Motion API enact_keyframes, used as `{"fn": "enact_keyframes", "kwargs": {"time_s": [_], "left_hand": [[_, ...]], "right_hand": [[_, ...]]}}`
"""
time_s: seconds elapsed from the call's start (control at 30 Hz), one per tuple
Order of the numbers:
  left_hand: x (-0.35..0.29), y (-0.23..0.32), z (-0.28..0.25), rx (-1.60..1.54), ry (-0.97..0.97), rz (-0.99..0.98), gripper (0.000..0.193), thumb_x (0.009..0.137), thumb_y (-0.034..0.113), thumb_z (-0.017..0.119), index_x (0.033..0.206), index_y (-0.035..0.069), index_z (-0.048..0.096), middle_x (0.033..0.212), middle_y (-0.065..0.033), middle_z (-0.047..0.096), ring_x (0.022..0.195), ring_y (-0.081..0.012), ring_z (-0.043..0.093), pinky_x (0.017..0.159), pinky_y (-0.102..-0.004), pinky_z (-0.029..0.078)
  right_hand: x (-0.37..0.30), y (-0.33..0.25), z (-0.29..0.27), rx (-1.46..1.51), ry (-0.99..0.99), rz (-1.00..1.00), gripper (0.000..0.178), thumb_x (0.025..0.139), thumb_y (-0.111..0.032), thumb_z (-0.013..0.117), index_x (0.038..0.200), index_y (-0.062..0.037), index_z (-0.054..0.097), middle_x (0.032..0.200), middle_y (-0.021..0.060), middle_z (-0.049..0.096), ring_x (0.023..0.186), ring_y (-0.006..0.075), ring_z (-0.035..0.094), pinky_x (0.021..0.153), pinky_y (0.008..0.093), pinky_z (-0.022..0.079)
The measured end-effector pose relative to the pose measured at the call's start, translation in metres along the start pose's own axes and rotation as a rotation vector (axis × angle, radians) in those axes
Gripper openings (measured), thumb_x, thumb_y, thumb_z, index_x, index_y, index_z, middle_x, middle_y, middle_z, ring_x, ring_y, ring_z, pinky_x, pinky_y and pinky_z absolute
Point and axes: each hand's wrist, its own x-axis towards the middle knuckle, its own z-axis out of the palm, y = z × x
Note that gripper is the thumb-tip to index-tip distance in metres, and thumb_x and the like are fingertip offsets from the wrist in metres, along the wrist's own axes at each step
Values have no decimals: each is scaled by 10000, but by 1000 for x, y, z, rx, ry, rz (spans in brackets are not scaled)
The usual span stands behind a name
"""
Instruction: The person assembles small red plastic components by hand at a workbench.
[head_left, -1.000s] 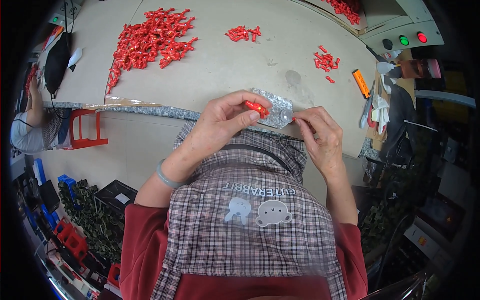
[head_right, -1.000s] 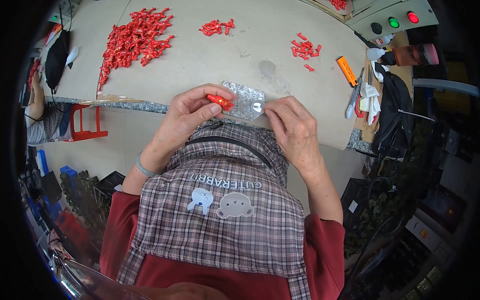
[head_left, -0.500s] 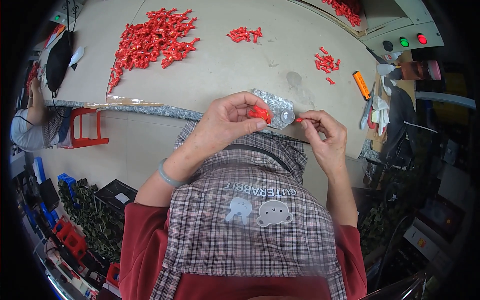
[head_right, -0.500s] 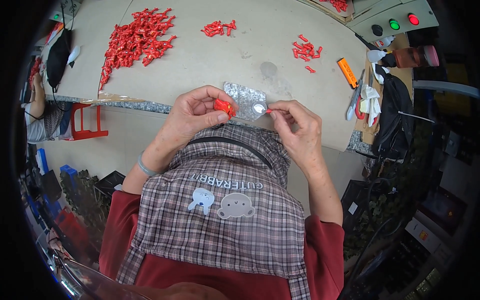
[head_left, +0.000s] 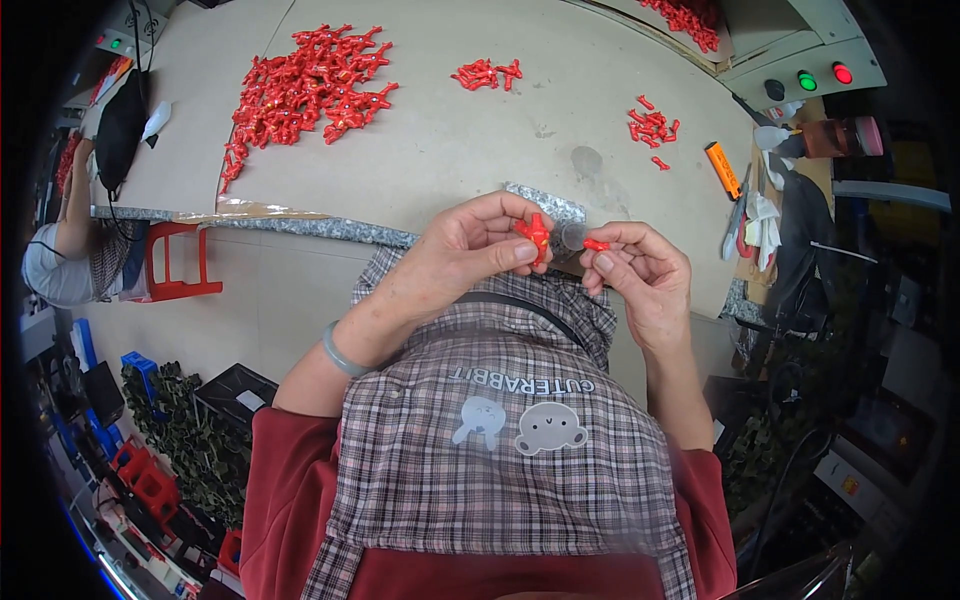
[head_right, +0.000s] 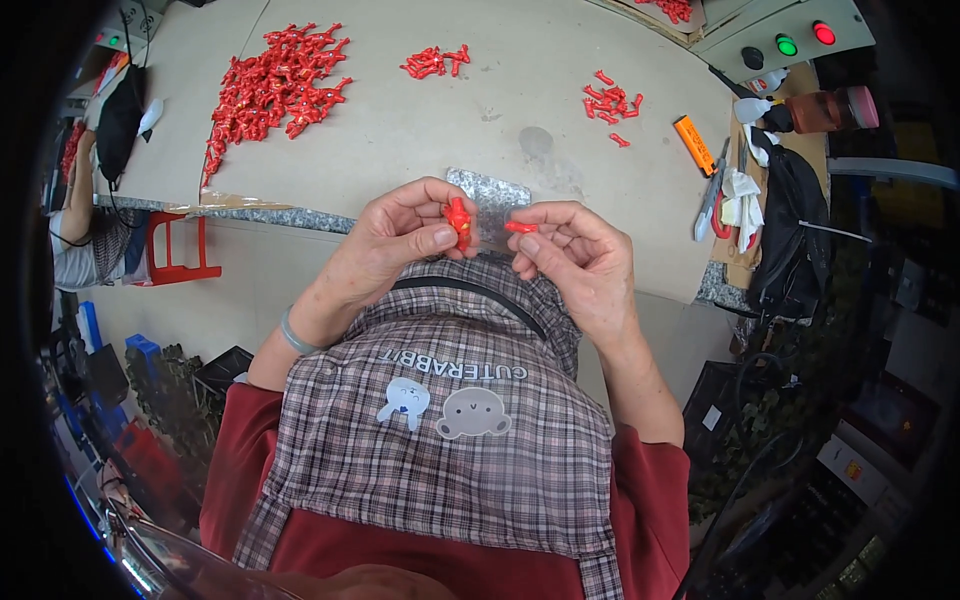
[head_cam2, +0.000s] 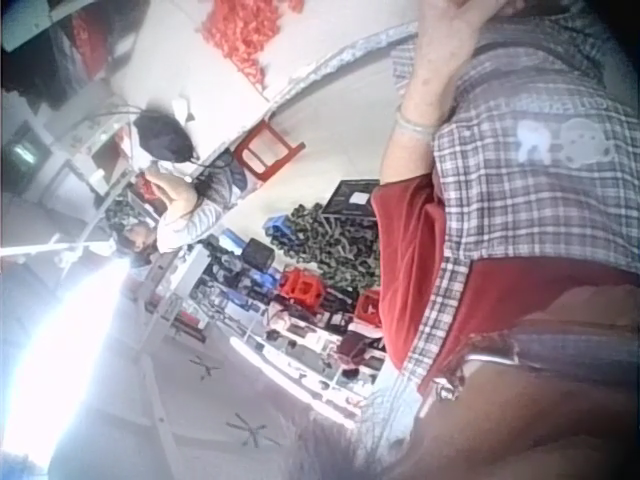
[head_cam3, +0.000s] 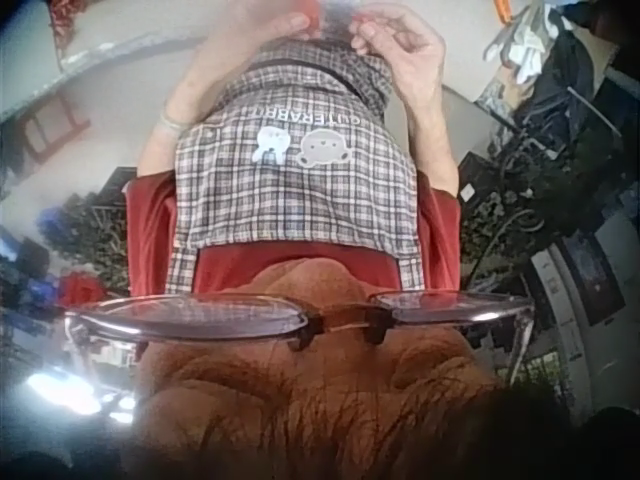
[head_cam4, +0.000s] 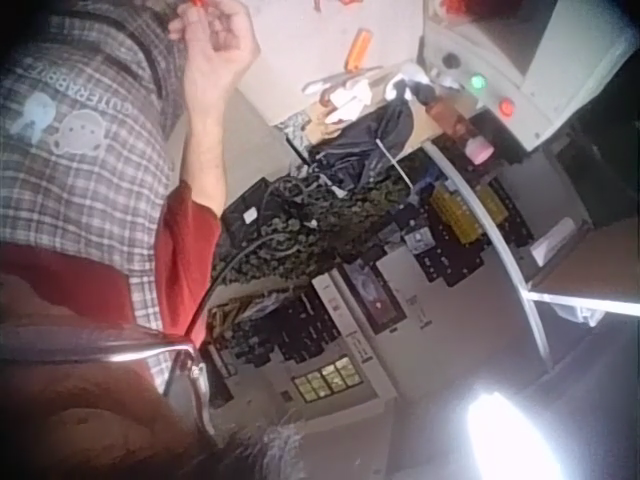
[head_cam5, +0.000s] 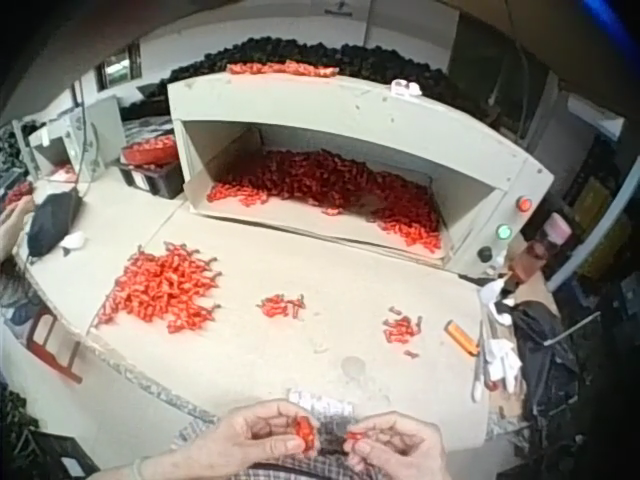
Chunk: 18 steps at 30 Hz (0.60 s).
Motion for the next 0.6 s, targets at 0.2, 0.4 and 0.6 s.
{"fn": "enact_keyframes", "kwargs": {"time_s": [0.2, 0.4, 0.6], "left_hand": [[0, -2, 0, -44, -44, -18, 247, 957, 81, 615, 1193, 11, 592, 1012, -79, 670, 833, -123, 642, 725, -230, 524], [-1, 2, 4, 85, 6, -28, 274, 955, 78, 612, 1222, 12, 618, 956, -79, 697, 784, -94, 619, 679, -210, 495], [-2, 2, 7, 165, 37, -29, 294, 956, 83, 612, 1239, 8, 635, 937, -72, 705, 776, -87, 617, 668, -208, 485]], "right_hand": [[-4, -1, 10, -233, 40, -135, 129, 893, 13, 670, 1020, 28, 686, 875, 75, 684, 718, 94, 633, 641, 198, 508], [3, 6, 13, -420, 72, -372, 129, 803, 42, 722, 923, -3, 726, 845, 76, 667, 734, 140, 637, 626, 247, 491], [2, 7, 14, -511, 28, -389, 109, 830, 47, 703, 938, 30, 701, 894, 106, 658, 793, 147, 610, 670, 244, 487]]}}
